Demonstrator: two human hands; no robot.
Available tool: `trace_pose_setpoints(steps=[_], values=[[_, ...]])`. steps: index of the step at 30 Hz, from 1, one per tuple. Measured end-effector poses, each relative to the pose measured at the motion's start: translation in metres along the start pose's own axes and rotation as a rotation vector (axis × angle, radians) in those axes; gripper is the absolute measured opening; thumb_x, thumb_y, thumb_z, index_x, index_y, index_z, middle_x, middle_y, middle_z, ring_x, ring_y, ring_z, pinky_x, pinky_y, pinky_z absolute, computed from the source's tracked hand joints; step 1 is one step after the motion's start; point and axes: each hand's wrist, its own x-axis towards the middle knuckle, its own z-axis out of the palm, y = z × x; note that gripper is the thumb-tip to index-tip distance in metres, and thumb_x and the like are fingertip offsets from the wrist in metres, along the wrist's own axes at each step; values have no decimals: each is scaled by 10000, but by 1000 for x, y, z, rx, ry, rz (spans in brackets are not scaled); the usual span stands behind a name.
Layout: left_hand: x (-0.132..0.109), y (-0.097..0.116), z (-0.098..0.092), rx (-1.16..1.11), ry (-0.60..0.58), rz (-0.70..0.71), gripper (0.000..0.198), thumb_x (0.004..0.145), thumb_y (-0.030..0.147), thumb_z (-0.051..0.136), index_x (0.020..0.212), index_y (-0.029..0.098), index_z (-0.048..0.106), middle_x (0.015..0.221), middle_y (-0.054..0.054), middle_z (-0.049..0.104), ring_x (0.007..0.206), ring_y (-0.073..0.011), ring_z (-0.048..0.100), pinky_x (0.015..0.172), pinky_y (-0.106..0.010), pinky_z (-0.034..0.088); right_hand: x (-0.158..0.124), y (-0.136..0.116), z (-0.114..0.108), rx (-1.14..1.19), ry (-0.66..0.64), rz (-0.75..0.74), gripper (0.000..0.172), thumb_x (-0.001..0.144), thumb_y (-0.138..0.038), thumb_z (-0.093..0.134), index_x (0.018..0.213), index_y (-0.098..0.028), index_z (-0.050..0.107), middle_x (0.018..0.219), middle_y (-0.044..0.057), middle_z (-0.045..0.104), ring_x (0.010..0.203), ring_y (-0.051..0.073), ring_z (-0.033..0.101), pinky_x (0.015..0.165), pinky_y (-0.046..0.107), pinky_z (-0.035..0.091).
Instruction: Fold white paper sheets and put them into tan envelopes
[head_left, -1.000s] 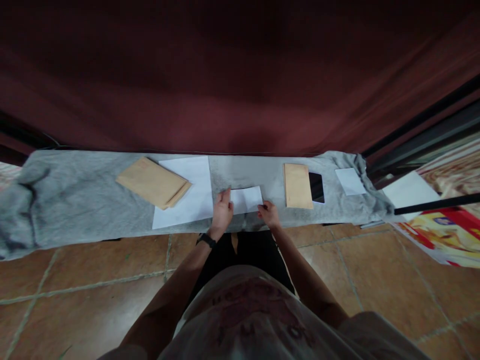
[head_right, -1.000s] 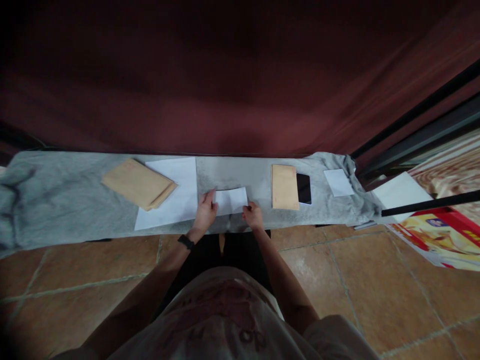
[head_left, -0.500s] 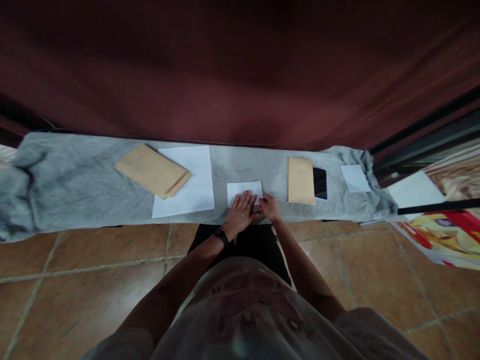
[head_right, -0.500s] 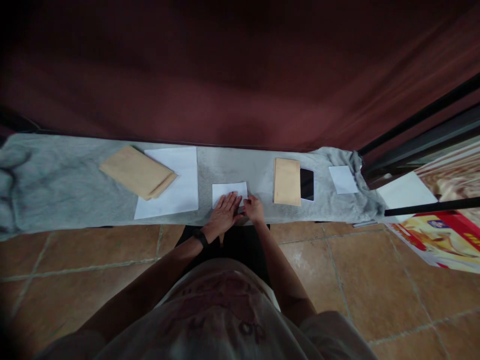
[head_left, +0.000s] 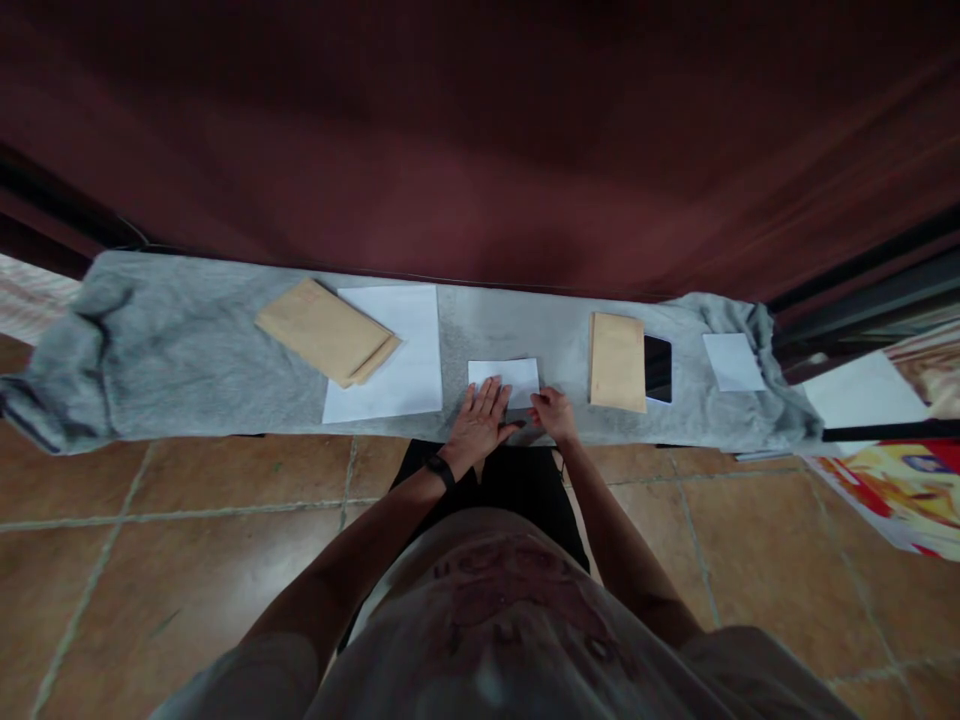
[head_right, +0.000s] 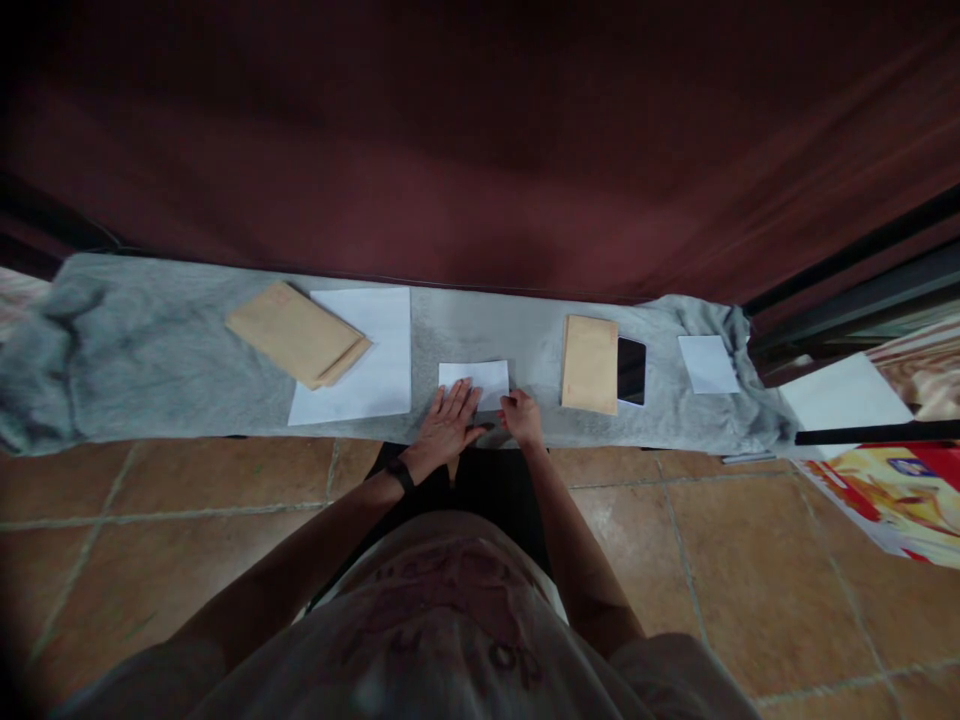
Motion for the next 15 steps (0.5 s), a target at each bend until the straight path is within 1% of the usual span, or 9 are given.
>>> trace_pose_setpoints(steps=[7, 10, 12, 13, 14, 15], values=[[-5, -10, 3, 7, 29, -102, 738, 1019, 478, 433, 1574, 5, 322, 1667, -223, 261, 1577, -308, 191, 1285, -478, 169, -2, 0, 0, -25, 16, -13, 138, 933, -256, 557, 902, -180, 668, 603, -18, 652, 482, 117, 609, 456, 188, 511], [-10, -18, -4, -15, 29, -135, 667, 1019, 438, 438, 1544, 29, 396, 1635, -209, 352, 1557, -305, 267, 1282, -501, 183, -3, 1, 0, -42, 13, -32, 157, 936, -263, 534, 891, -179, 659, 606, -18, 649, 480, 114, 607, 451, 183, 504], [-15, -30, -14, -54, 58, -138, 573, 1021, 386, 437, 1508, 86, 475, 1597, -172, 442, 1538, -292, 321, 1282, -504, 187, -3, 2, 1, -60, 9, -47, 176, 940, -265, 511, 891, -178, 657, 617, -14, 652, 493, 116, 618, 458, 182, 506], [-18, -39, -20, -78, 92, -141, 532, 1019, 365, 441, 1483, 115, 513, 1579, -153, 476, 1531, -286, 335, 1283, -497, 191, -3, 3, 1, -72, 9, -54, 186, 942, -269, 503, 896, -177, 658, 623, -12, 654, 501, 118, 624, 464, 183, 509], [-21, -51, -27, -97, 153, -173, 506, 1018, 350, 444, 1472, 144, 530, 1580, -139, 481, 1535, -288, 326, 1282, -504, 190, -3, 3, 1, -87, 9, -61, 194, 944, -276, 498, 904, -176, 659, 629, -10, 656, 507, 119, 629, 470, 185, 513], [-24, -66, -35, -115, 240, -241, 500, 1015, 355, 455, 1470, 162, 531, 1593, -138, 463, 1543, -298, 305, 1279, -521, 188, -3, 4, 2, -106, 12, -68, 203, 946, -283, 492, 915, -175, 662, 634, -9, 659, 511, 121, 632, 477, 188, 515]])
